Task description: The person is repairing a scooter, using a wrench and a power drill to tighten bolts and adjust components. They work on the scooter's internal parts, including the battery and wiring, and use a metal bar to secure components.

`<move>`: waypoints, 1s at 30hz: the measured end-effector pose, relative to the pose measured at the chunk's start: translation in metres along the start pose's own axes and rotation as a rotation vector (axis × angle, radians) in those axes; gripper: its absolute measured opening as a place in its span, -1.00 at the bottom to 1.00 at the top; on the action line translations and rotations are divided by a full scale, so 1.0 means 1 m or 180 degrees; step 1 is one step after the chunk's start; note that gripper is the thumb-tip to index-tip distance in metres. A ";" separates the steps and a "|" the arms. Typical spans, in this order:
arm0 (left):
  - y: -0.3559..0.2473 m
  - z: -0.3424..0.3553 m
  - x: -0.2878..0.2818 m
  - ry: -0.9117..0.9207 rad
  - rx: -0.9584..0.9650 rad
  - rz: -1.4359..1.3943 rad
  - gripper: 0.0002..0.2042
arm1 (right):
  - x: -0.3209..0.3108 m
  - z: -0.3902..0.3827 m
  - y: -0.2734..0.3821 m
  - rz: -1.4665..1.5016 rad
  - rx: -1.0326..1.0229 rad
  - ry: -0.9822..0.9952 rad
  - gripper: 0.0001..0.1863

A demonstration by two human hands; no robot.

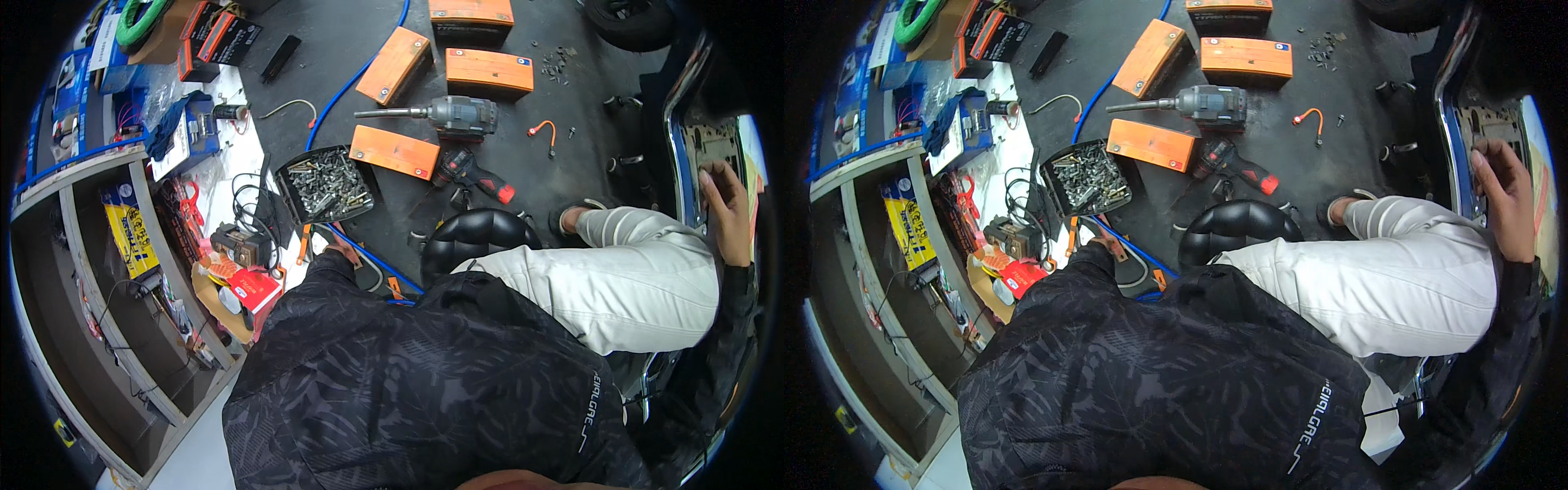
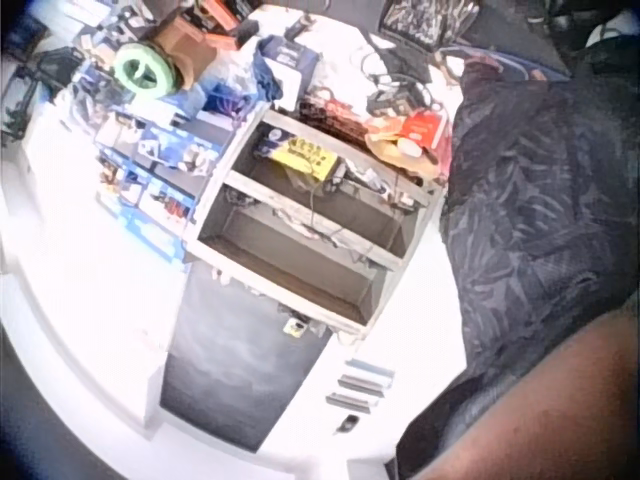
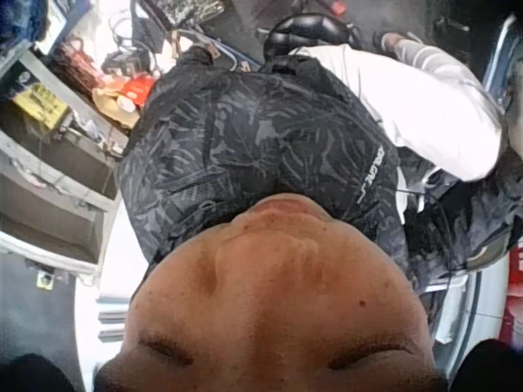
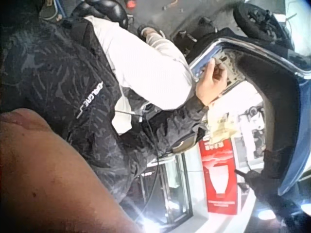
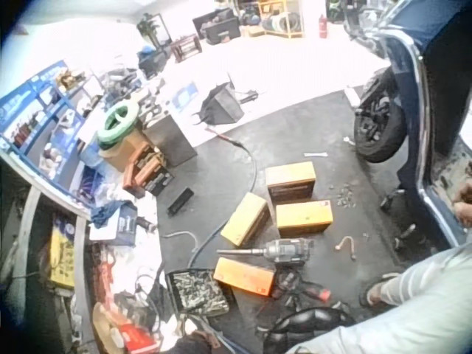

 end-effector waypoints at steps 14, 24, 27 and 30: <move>0.060 0.054 0.008 0.0057 -0.0098 -0.0534 -0.34 | 0.009 -0.010 0.028 0.0237 -0.0160 0.0093 -0.72; 0.018 -0.055 -0.106 -0.1411 0.0138 0.0238 -0.43 | 0.009 -0.013 0.037 0.0381 -0.0364 0.0149 -0.73; 0.039 -0.080 -0.116 -0.1217 -0.0031 0.0687 -0.42 | 0.006 -0.018 0.033 0.0466 -0.0383 0.0150 -0.72; 0.087 -0.109 -0.128 -0.1132 0.0086 0.0805 -0.44 | 0.005 -0.025 0.029 0.0497 -0.0475 0.0013 -0.71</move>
Point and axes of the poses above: each hand's wrist, its own z-axis towards the middle knuckle, its own x-axis out of the palm, y = z × x, the point moved 3 cm from there along z, towards the middle knuckle, and after that the axes turned 13 degrees about x, right-handed, at the moved point
